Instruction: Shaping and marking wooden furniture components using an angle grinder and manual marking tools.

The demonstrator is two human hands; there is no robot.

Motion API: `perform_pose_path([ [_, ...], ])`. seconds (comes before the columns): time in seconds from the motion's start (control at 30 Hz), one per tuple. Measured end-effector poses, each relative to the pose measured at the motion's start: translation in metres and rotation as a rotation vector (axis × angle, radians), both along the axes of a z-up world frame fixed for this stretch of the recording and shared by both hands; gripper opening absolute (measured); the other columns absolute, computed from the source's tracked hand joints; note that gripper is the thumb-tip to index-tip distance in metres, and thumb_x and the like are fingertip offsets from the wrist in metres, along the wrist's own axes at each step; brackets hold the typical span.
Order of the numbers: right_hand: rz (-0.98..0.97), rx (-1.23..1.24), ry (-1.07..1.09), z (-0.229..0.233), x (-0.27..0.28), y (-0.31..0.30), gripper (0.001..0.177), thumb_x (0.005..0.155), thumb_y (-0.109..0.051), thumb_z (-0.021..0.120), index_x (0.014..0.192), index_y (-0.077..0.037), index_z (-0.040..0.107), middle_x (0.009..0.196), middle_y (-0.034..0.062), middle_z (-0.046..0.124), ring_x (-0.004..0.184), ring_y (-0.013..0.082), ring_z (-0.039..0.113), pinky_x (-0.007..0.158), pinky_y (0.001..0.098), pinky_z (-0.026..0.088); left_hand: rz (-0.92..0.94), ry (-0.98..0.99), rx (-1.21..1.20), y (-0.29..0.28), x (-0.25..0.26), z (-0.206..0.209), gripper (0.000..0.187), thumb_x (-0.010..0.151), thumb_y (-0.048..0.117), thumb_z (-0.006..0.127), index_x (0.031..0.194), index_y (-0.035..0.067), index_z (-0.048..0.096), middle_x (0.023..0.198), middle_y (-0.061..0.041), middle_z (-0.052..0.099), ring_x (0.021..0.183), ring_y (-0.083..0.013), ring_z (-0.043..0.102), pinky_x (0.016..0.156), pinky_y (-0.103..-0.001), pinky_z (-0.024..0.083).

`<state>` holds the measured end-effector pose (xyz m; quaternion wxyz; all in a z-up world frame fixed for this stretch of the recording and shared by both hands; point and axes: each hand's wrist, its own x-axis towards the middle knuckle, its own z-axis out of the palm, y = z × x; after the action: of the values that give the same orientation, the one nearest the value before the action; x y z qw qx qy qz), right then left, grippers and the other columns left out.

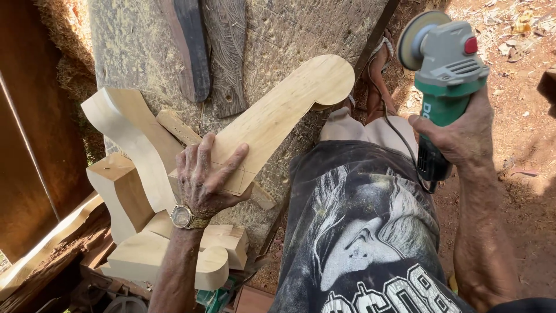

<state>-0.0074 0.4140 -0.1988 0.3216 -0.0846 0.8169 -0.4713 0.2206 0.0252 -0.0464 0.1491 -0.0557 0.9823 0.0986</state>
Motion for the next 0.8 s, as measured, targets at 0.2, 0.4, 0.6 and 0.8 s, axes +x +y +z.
perform_pose_path([
  [0.2,0.012,0.007,-0.003,0.002,0.006,-0.007,0.092,0.083,-0.022,0.093,0.153,-0.001,0.038,0.14,0.0158,0.061,0.127,0.0256,0.064,0.111,0.0397,0.056,-0.008,0.004,-0.004,-0.007,0.0,-0.004,0.091,0.056,0.055,0.088,0.142,0.034,0.063,0.136,-0.022,0.051,0.116,-0.04,0.057,0.096,-0.057,0.046],
  [0.4,0.031,-0.057,0.008,0.003,0.008,-0.017,0.093,0.082,-0.022,0.092,0.154,0.0,0.037,0.14,0.0164,0.061,0.134,0.0278,0.062,0.113,0.041,0.054,0.08,-0.002,0.19,-0.048,0.008,-0.03,0.103,0.05,0.068,0.09,0.142,0.035,0.059,0.134,-0.022,0.052,0.116,-0.036,0.057,0.089,-0.055,0.049],
  [0.6,0.054,0.029,-0.007,0.017,0.007,-0.036,0.101,0.076,-0.022,0.093,0.157,-0.001,0.036,0.141,0.0172,0.061,0.128,0.0286,0.063,0.107,0.0413,0.054,0.067,-0.08,0.248,-0.069,-0.016,-0.024,0.102,0.047,0.064,0.088,0.142,0.041,0.059,0.132,-0.018,0.054,0.119,-0.0339,0.057,0.098,-0.054,0.05],
  [0.8,0.017,-0.055,-0.012,0.003,0.01,-0.005,0.095,0.083,-0.021,0.092,0.156,-0.001,0.035,0.143,0.0175,0.059,0.132,0.0251,0.063,0.115,0.0394,0.057,-0.115,-0.015,0.049,-0.044,0.001,-0.022,0.093,0.053,0.062,0.092,0.137,0.035,0.065,0.136,-0.023,0.05,0.112,-0.0385,0.056,0.09,-0.057,0.047],
])
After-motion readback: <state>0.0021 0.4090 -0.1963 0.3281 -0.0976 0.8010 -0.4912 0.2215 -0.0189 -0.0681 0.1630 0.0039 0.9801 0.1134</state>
